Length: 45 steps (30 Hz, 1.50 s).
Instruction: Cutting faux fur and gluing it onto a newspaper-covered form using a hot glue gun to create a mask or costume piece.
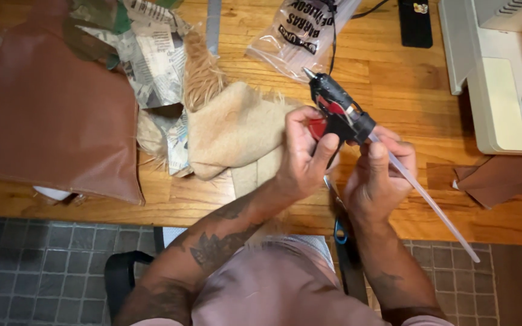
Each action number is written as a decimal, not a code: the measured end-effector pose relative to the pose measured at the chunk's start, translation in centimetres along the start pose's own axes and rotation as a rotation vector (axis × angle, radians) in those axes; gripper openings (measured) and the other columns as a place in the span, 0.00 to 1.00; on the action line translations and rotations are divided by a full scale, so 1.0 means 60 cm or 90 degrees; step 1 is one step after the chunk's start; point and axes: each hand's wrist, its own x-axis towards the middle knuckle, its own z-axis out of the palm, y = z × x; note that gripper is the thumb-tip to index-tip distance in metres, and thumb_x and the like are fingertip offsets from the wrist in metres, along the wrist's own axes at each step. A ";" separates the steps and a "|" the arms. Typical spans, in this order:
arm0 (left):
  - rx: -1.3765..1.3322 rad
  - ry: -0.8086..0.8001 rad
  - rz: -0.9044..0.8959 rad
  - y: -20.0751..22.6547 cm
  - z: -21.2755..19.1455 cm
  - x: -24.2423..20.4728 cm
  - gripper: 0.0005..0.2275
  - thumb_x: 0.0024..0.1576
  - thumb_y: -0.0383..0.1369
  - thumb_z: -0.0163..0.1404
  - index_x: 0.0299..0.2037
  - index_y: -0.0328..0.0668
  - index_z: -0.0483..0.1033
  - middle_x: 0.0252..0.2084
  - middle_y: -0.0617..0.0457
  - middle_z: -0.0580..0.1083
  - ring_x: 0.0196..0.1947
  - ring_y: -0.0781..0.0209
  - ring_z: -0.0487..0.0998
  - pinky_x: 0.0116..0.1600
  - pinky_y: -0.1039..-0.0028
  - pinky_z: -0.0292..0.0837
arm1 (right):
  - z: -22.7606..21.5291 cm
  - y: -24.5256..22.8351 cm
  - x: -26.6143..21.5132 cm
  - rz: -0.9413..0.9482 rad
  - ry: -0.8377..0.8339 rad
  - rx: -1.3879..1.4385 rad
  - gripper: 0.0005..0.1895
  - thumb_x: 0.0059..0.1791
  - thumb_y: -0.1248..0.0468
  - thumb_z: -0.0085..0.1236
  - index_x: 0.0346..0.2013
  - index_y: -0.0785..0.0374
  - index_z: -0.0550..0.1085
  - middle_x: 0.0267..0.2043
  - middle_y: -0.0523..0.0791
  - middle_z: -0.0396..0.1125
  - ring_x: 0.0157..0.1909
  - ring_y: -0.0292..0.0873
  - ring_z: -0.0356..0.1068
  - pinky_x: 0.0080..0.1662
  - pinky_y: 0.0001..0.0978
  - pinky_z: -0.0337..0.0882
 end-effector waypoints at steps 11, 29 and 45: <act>0.105 -0.102 -0.131 0.003 -0.020 -0.006 0.13 0.70 0.37 0.41 0.54 0.35 0.61 0.29 0.48 0.77 0.35 0.65 0.79 0.39 0.79 0.74 | 0.003 -0.013 0.000 0.113 -0.012 -0.002 0.12 0.55 0.64 0.59 0.47 0.67 0.67 0.47 0.58 0.68 0.37 0.47 0.73 0.32 0.31 0.73; 0.053 0.212 -0.113 0.125 -0.070 -0.105 0.14 0.67 0.33 0.48 0.58 0.36 0.62 0.52 0.46 0.73 0.55 0.63 0.73 0.63 0.67 0.70 | 0.097 -0.038 -0.061 0.040 -0.271 -0.174 0.12 0.51 0.70 0.65 0.42 0.71 0.69 0.39 0.54 0.71 0.37 0.39 0.73 0.40 0.28 0.75; -0.013 0.419 -0.301 0.254 -0.109 -0.090 0.12 0.65 0.39 0.50 0.52 0.41 0.73 0.37 0.62 0.70 0.34 0.77 0.68 0.32 0.90 0.61 | 0.258 -0.098 -0.135 -0.092 -0.428 -0.447 0.10 0.53 0.70 0.66 0.44 0.73 0.75 0.42 0.57 0.76 0.43 0.51 0.78 0.40 0.41 0.74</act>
